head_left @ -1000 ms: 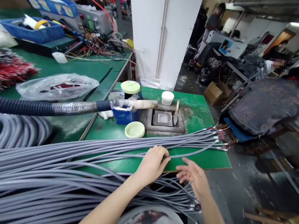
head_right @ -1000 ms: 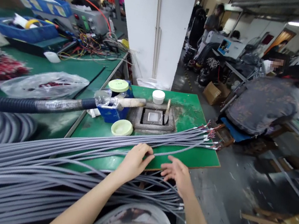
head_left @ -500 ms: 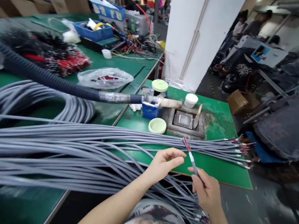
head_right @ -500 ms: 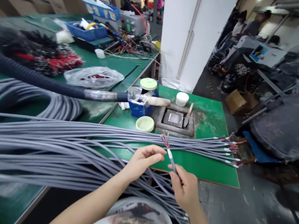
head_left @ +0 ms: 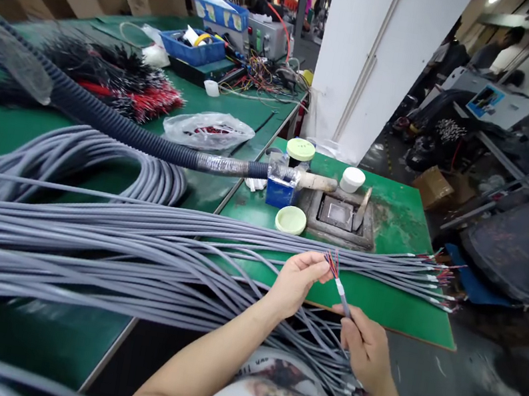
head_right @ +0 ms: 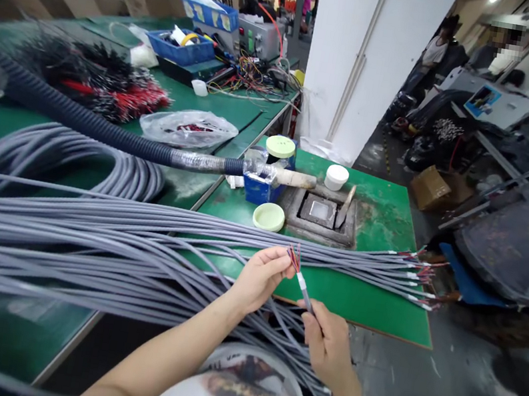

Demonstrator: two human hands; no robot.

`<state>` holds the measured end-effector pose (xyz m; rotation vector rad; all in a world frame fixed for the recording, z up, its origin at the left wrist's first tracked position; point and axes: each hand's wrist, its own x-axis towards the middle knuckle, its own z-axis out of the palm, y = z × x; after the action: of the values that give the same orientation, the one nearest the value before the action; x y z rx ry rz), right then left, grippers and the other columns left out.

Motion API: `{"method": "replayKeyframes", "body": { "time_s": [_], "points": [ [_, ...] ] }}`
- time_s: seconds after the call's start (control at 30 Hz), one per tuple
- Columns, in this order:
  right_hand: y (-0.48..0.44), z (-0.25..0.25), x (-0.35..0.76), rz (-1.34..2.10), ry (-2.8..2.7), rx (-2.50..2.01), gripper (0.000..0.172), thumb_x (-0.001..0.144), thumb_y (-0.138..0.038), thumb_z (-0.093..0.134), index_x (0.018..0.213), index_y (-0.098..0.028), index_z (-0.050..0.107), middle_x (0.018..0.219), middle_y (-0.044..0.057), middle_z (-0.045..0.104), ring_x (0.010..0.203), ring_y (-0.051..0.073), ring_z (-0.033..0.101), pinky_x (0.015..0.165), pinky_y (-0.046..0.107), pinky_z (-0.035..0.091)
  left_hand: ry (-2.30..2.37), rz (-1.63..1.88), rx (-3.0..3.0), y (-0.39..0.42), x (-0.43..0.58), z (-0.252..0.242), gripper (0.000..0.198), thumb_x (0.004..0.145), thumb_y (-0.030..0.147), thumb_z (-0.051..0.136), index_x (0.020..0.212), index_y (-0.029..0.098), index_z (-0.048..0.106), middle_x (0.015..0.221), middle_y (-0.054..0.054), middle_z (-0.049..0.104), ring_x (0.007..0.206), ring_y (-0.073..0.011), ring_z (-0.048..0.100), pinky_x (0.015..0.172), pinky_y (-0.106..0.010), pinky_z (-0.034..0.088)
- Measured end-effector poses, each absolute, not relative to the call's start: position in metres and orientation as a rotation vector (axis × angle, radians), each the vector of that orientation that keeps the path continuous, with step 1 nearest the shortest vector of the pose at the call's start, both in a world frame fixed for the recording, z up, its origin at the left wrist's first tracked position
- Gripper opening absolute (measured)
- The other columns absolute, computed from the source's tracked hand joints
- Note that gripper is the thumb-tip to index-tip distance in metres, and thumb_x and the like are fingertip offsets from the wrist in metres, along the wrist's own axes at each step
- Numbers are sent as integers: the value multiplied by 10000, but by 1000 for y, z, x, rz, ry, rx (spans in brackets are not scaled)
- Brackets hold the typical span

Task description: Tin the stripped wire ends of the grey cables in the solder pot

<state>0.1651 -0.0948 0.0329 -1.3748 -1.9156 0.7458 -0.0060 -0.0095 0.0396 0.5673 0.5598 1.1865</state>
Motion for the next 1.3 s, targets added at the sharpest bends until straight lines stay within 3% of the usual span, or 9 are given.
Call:
{"method": "replayKeyframes", "body": {
  "time_s": [0.2, 0.5, 0.83, 0.97, 1.1, 1.17, 1.3],
  "points": [
    [-87, 40, 167, 719, -1809, -1475, 247, 940, -289, 445, 1109, -201, 601, 592, -43, 554, 505, 90, 507, 531, 210, 387, 669, 1259, 684, -11, -1, 34, 123, 731, 265, 722, 723, 146, 690, 644, -4, 681, 620, -89, 585, 671, -216, 442],
    [-80, 43, 152, 882, -1479, -1487, 320, 942, -403, 407, 1002, -166, 613, 499, -43, 476, 426, 96, 399, 443, 222, 334, 746, 1425, 672, -16, 16, 33, 126, 730, 279, 705, 771, 161, 688, 729, -22, 710, 691, -134, 660, 709, -260, 498],
    [-76, 22, 152, 993, -1236, -1390, 315, 921, -444, 449, 940, -163, 589, 440, -64, 426, 385, 80, 337, 390, 206, 258, 595, 1268, 346, -19, 32, 30, 106, 745, 258, 680, 800, 167, 677, 712, -3, 672, 642, -87, 581, 644, -213, 445],
    [-73, 27, 154, 1032, -1310, -1433, 310, 934, -439, 424, 963, -171, 576, 479, -56, 466, 398, 90, 377, 406, 213, 306, 741, 1475, 773, -22, 26, 31, 88, 763, 266, 670, 788, 187, 700, 760, -31, 675, 710, -136, 594, 700, -274, 461],
    [-67, 42, 159, 856, -1443, -1476, 236, 912, -405, 493, 978, -193, 576, 591, -35, 522, 498, 105, 470, 497, 226, 391, 765, 1601, 1357, -23, 17, 38, 69, 767, 225, 656, 782, 225, 723, 781, -55, 703, 763, -184, 612, 789, -355, 461],
    [-65, 47, 159, 845, -1377, -1438, 210, 902, -404, 514, 918, -201, 570, 550, -47, 481, 466, 98, 436, 454, 216, 356, 695, 1580, 1488, -25, 17, 43, 79, 763, 211, 654, 791, 234, 724, 792, -60, 712, 759, -189, 620, 788, -365, 462],
    [-61, 45, 154, 1177, -1127, -1179, 323, 898, -508, 460, 752, -220, 483, 379, -95, 326, 302, 77, 257, 327, 197, 251, 652, 1534, 1289, -26, 28, 50, 91, 790, 262, 629, 771, 209, 700, 773, -65, 671, 752, -182, 594, 752, -340, 466]
  ]
}}
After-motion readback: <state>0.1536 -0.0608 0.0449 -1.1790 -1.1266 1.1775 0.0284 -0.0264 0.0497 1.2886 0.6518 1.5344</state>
